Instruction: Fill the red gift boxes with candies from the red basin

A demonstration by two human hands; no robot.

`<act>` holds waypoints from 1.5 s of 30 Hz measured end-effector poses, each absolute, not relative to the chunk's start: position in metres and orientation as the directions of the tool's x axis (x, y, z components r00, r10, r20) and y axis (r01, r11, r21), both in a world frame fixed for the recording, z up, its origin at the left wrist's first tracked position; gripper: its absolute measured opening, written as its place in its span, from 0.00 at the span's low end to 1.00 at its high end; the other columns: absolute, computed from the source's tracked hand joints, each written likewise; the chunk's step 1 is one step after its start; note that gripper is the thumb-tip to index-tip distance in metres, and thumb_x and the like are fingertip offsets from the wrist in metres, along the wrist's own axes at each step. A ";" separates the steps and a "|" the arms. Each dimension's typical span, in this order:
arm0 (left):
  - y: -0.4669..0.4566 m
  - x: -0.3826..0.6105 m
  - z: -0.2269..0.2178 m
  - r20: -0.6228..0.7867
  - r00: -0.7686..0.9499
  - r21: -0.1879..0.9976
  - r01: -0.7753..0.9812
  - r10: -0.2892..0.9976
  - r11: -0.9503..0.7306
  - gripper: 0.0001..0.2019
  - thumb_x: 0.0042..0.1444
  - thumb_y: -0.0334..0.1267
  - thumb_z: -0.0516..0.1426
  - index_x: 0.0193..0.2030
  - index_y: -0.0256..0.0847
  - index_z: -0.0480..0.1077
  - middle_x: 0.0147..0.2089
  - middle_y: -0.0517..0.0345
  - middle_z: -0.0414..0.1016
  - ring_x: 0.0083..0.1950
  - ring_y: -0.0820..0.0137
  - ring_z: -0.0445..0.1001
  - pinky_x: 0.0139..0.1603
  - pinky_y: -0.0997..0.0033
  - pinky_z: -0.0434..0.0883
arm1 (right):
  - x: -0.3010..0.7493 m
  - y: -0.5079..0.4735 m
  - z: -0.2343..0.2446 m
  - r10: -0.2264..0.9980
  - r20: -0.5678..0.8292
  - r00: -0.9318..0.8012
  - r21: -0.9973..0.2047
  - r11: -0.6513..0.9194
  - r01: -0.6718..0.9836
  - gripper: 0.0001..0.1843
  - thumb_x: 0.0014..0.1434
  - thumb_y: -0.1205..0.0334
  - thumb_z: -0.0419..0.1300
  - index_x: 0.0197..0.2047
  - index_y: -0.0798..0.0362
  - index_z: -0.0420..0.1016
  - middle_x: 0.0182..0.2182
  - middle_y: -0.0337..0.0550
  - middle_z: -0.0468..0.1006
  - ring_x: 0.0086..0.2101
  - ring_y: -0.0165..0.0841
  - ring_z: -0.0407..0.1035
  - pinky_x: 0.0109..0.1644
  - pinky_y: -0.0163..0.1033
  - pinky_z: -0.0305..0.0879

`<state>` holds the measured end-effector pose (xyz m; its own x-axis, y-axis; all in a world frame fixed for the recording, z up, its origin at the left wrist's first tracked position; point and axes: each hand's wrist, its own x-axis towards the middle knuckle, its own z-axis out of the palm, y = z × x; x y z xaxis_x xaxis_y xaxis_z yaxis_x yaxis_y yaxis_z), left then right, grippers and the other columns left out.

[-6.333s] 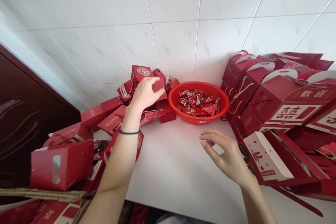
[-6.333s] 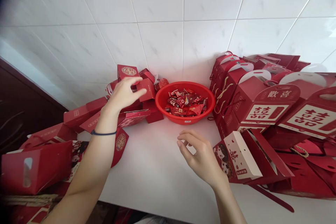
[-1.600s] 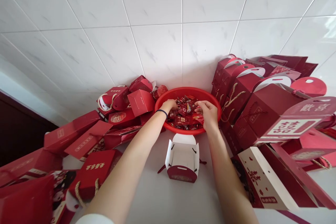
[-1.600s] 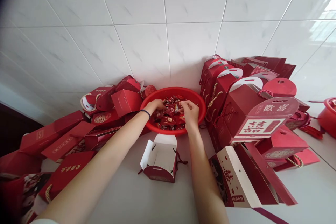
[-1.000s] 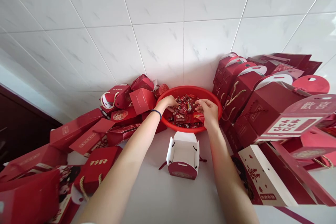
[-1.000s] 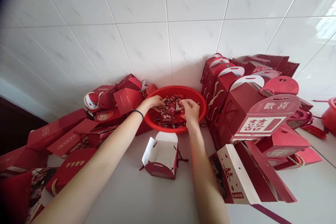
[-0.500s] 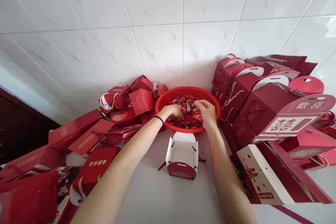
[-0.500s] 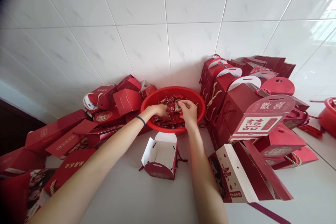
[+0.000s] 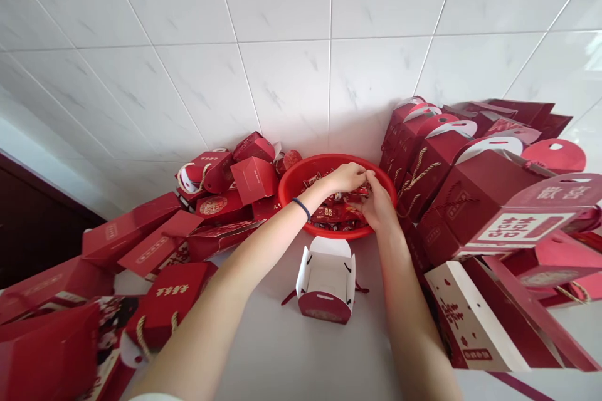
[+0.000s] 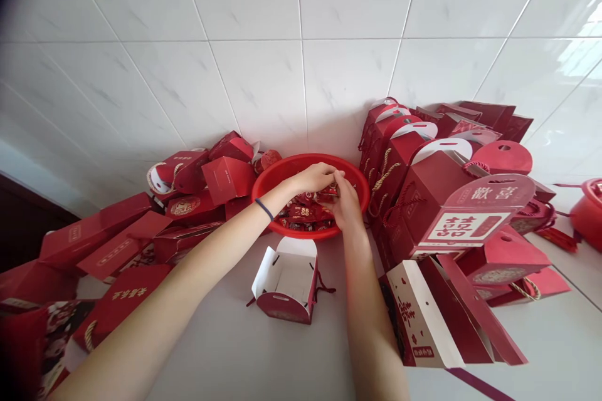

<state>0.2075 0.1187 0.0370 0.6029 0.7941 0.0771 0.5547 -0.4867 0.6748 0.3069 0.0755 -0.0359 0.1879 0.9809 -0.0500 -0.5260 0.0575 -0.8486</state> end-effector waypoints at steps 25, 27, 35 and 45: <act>0.187 0.201 -0.038 -0.175 0.374 0.361 0.885 0.911 -0.294 0.21 0.43 0.31 0.69 0.47 0.43 0.79 0.48 0.53 0.84 0.52 0.59 0.80 0.50 0.72 0.75 | 0.315 0.075 -0.032 0.927 -0.173 0.332 -0.657 0.143 -0.741 0.14 0.44 0.68 0.63 0.37 0.51 0.69 0.27 0.35 0.78 0.26 0.27 0.74 0.25 0.27 0.68; 0.188 0.201 -0.038 -0.185 0.359 0.357 0.892 0.915 -0.278 0.20 0.44 0.31 0.69 0.46 0.41 0.79 0.48 0.51 0.83 0.52 0.59 0.80 0.51 0.70 0.75 | 0.315 0.075 -0.031 0.936 -0.172 0.308 -0.645 0.129 -0.753 0.10 0.46 0.66 0.63 0.35 0.52 0.70 0.27 0.38 0.79 0.25 0.26 0.72 0.22 0.26 0.66; 0.187 0.186 -0.034 -0.226 0.313 0.442 0.877 0.923 -0.189 0.12 0.49 0.34 0.68 0.41 0.35 0.78 0.45 0.47 0.83 0.50 0.56 0.81 0.48 0.65 0.76 | 0.317 0.075 -0.032 0.956 -0.144 0.254 -0.604 0.118 -0.788 0.11 0.47 0.69 0.67 0.30 0.53 0.68 0.26 0.39 0.80 0.19 0.21 0.62 0.18 0.25 0.57; 0.179 0.191 -0.034 -0.282 0.388 0.774 0.633 0.877 -0.031 0.06 0.49 0.33 0.64 0.34 0.37 0.73 0.31 0.55 0.81 0.34 0.67 0.80 0.38 0.73 0.76 | 0.316 0.074 -0.032 0.937 -0.157 0.312 -0.551 0.180 -0.815 0.11 0.47 0.75 0.64 0.32 0.53 0.69 0.26 0.36 0.79 0.19 0.20 0.62 0.21 0.25 0.60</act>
<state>0.1914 0.1789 -0.0342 0.3883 0.8773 -0.2821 0.6327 -0.0312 0.7737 0.3165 0.0740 -0.0316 0.3122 0.9370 -0.1566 -0.8151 0.1795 -0.5508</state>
